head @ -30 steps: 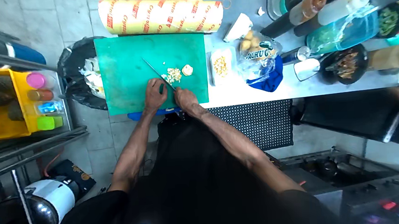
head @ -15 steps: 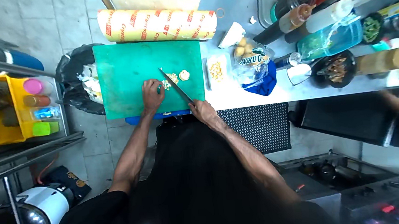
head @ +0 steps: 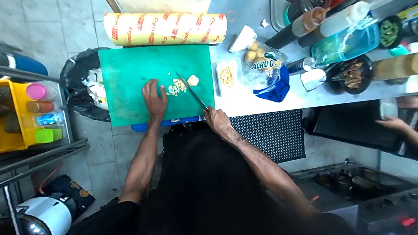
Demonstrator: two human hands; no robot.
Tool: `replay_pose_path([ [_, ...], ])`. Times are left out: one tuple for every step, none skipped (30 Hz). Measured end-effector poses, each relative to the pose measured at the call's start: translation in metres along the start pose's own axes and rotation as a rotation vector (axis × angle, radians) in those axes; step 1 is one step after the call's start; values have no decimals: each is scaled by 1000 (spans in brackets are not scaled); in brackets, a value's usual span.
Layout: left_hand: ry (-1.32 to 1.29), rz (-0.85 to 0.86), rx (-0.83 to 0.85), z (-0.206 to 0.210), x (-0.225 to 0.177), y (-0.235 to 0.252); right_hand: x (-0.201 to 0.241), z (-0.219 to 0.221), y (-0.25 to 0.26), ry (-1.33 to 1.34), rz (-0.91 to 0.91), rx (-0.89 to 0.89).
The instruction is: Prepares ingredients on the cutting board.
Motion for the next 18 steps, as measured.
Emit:
replay_pose_path([
  [14,-36,-23,4,-1,4,-3,2,5,11,15,-6],
  [32,-56,-33,10,-2,8,-6,4,10,18,28,-5],
  [47,-58,-38,18,-4,14,-7,5,14,22,33,-5],
  [54,-43,-34,25,-8,20,-7,6,17,24,35,-8],
  [65,-18,-14,31,-13,27,-6,7,18,33,35,-11],
  [79,12,19,38,-18,35,-6,7,18,52,31,-14],
  [93,33,67,46,-23,41,-7,8,16,82,22,-21],
  [107,47,113,54,-28,45,-10,10,11,129,0,-37],
  [114,57,145,60,-34,47,-14,13,4,202,-41,-54],
  [117,70,159,65,-40,47,-18,14,-2,289,-65,-23],
  [112,79,154,69,-46,45,-23,16,0,362,-87,25],
  [94,82,146,73,-51,42,-26,20,11,407,-108,77],
  [67,79,140,76,-56,38,-27,23,26,430,-125,134],
  [36,68,119,79,-60,35,-26,27,36,448,-143,171],
  [-1,49,86,82,-64,33,-25,31,41,465,-160,191],
  [-41,25,51,85,-67,31,-22,35,44,470,-176,204],
  [-80,-7,24,86,-69,31,-17,37,45,462,-192,220],
  [-109,-38,-6,86,-71,32,-12,38,45,458,-212,230],
])
Point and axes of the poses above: each hand's wrist, its own y-axis towards the middle knuckle, its own z-axis out of the palm, x = y × z, the point moved 2 cm from there along y, towards the middle knuckle, and after that the axes turned 9 degrees about x, right-handed, at the moved point
